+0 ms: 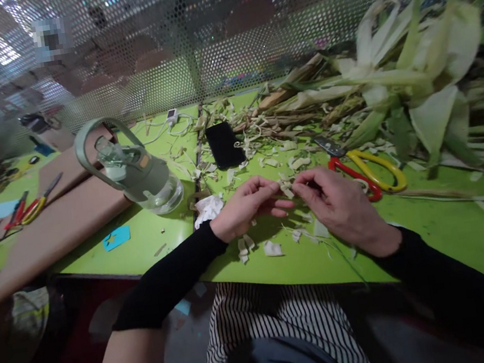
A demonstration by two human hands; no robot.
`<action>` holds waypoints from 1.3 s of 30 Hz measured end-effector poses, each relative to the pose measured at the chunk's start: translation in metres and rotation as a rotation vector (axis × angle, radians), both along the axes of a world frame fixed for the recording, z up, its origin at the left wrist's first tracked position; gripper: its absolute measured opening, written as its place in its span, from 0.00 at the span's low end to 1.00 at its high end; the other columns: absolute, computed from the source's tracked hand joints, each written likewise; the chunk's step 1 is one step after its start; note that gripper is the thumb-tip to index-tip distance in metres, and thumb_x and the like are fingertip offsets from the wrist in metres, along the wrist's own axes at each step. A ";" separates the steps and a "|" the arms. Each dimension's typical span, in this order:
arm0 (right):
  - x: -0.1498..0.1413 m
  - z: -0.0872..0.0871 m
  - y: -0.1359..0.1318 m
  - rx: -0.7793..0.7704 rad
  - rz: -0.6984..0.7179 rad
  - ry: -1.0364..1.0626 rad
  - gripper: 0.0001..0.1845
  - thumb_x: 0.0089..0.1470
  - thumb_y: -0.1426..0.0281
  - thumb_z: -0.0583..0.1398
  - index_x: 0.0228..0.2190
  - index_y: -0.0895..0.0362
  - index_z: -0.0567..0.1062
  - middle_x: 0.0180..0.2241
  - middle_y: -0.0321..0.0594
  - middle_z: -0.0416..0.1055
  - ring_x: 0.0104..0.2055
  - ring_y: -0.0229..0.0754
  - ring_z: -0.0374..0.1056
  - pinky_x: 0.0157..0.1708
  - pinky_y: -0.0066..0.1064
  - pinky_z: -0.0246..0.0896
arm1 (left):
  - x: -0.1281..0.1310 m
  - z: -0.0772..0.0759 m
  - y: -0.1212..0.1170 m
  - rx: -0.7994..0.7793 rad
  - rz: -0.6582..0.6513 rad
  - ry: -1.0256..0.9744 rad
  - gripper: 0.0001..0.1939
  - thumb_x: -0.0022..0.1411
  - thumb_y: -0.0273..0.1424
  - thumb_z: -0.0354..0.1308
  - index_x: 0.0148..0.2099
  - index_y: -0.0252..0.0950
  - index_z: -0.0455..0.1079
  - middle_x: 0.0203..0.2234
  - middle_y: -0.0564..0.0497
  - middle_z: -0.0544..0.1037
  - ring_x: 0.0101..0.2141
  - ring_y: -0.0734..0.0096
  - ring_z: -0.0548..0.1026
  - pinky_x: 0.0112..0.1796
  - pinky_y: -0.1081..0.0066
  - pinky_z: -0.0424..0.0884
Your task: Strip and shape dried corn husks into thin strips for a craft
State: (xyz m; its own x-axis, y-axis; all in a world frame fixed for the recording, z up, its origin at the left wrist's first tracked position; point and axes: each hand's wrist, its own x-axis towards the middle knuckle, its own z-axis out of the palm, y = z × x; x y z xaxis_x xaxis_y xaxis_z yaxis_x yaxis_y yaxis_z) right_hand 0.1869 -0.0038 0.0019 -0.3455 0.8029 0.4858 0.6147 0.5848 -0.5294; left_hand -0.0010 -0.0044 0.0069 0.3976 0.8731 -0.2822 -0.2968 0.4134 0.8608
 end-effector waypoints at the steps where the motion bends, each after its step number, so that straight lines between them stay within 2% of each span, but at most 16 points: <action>1: 0.000 -0.001 0.001 0.020 0.009 -0.023 0.08 0.65 0.65 0.56 0.34 0.53 0.70 0.28 0.39 0.70 0.27 0.42 0.65 0.27 0.34 0.59 | 0.000 0.002 0.000 -0.024 0.015 -0.010 0.08 0.69 0.26 0.55 0.35 0.34 0.62 0.27 0.53 0.77 0.32 0.74 0.80 0.38 0.71 0.75; 5: 0.001 -0.004 0.002 0.092 0.038 -0.102 0.11 0.66 0.64 0.55 0.34 0.53 0.73 0.31 0.43 0.72 0.32 0.46 0.67 0.32 0.38 0.62 | -0.001 0.006 -0.001 -0.080 0.055 -0.023 0.08 0.69 0.23 0.53 0.35 0.34 0.61 0.27 0.54 0.77 0.31 0.76 0.81 0.42 0.71 0.76; 8: 0.002 -0.002 0.001 0.100 0.038 -0.093 0.11 0.65 0.63 0.55 0.33 0.53 0.73 0.33 0.44 0.73 0.33 0.47 0.68 0.31 0.38 0.62 | -0.003 0.004 0.000 -0.052 0.039 -0.013 0.08 0.69 0.25 0.54 0.35 0.34 0.61 0.28 0.52 0.79 0.31 0.76 0.81 0.45 0.68 0.75; 10: 0.002 0.000 0.000 0.040 0.036 -0.049 0.10 0.65 0.62 0.56 0.33 0.53 0.72 0.31 0.43 0.72 0.31 0.45 0.67 0.29 0.37 0.61 | -0.004 0.001 0.001 -0.002 0.019 -0.007 0.07 0.69 0.27 0.56 0.36 0.35 0.61 0.29 0.52 0.79 0.31 0.76 0.81 0.46 0.67 0.75; 14: 0.004 0.003 0.000 -0.198 0.028 0.114 0.10 0.64 0.61 0.58 0.33 0.53 0.71 0.27 0.37 0.69 0.25 0.39 0.62 0.23 0.32 0.57 | -0.004 -0.002 0.001 0.107 -0.035 0.002 0.11 0.65 0.33 0.62 0.37 0.35 0.62 0.29 0.54 0.79 0.31 0.76 0.79 0.45 0.65 0.75; 17: 0.006 0.004 0.001 -0.326 0.061 0.225 0.12 0.64 0.58 0.58 0.34 0.53 0.71 0.26 0.35 0.67 0.24 0.38 0.61 0.23 0.31 0.57 | -0.003 0.000 -0.001 0.167 -0.031 -0.002 0.15 0.63 0.37 0.64 0.37 0.36 0.61 0.29 0.55 0.78 0.29 0.79 0.77 0.42 0.68 0.75; 19: 0.008 0.004 0.002 -0.352 0.076 0.262 0.13 0.64 0.57 0.57 0.33 0.52 0.70 0.25 0.34 0.65 0.24 0.38 0.59 0.23 0.31 0.57 | -0.003 0.001 -0.001 0.192 -0.011 -0.005 0.15 0.63 0.38 0.64 0.37 0.36 0.60 0.28 0.57 0.76 0.28 0.80 0.76 0.39 0.71 0.75; 22: 0.008 0.005 0.002 -0.306 0.073 0.224 0.11 0.64 0.59 0.57 0.33 0.52 0.69 0.26 0.35 0.66 0.24 0.39 0.60 0.24 0.31 0.57 | -0.005 0.003 0.000 0.178 -0.009 0.001 0.15 0.63 0.36 0.63 0.37 0.36 0.60 0.26 0.58 0.75 0.26 0.81 0.75 0.33 0.75 0.74; 25: 0.004 0.005 0.001 -0.167 0.089 0.050 0.09 0.64 0.64 0.56 0.31 0.53 0.68 0.28 0.37 0.68 0.25 0.39 0.60 0.24 0.32 0.55 | -0.008 0.002 0.004 0.088 -0.039 0.023 0.13 0.63 0.34 0.63 0.37 0.36 0.60 0.26 0.56 0.74 0.27 0.78 0.77 0.28 0.77 0.71; 29: -0.001 0.002 -0.001 0.004 0.174 -0.116 0.10 0.64 0.67 0.54 0.30 0.53 0.67 0.29 0.41 0.70 0.29 0.43 0.64 0.28 0.34 0.57 | -0.008 -0.001 0.005 0.022 -0.042 0.050 0.11 0.64 0.32 0.60 0.36 0.36 0.60 0.25 0.56 0.73 0.28 0.78 0.77 0.34 0.74 0.73; 32: -0.002 0.004 -0.003 -0.075 0.184 -0.065 0.09 0.63 0.66 0.55 0.29 0.53 0.67 0.28 0.39 0.69 0.27 0.41 0.63 0.25 0.33 0.57 | -0.005 -0.003 0.002 0.113 -0.032 0.076 0.10 0.66 0.34 0.59 0.37 0.37 0.60 0.25 0.57 0.72 0.28 0.78 0.74 0.38 0.71 0.73; 37: 0.002 0.008 -0.005 -0.238 0.155 0.065 0.11 0.62 0.65 0.57 0.28 0.53 0.68 0.25 0.35 0.68 0.24 0.38 0.61 0.23 0.31 0.57 | -0.003 -0.001 -0.004 0.238 -0.054 0.149 0.11 0.67 0.40 0.57 0.40 0.39 0.60 0.26 0.57 0.70 0.25 0.78 0.68 0.28 0.74 0.66; 39: 0.005 0.004 -0.004 -0.318 0.109 0.155 0.11 0.63 0.60 0.58 0.32 0.53 0.70 0.26 0.35 0.69 0.24 0.38 0.62 0.23 0.31 0.58 | -0.003 0.001 -0.005 0.264 -0.052 0.180 0.11 0.68 0.40 0.56 0.41 0.39 0.60 0.25 0.58 0.69 0.23 0.79 0.65 0.25 0.76 0.62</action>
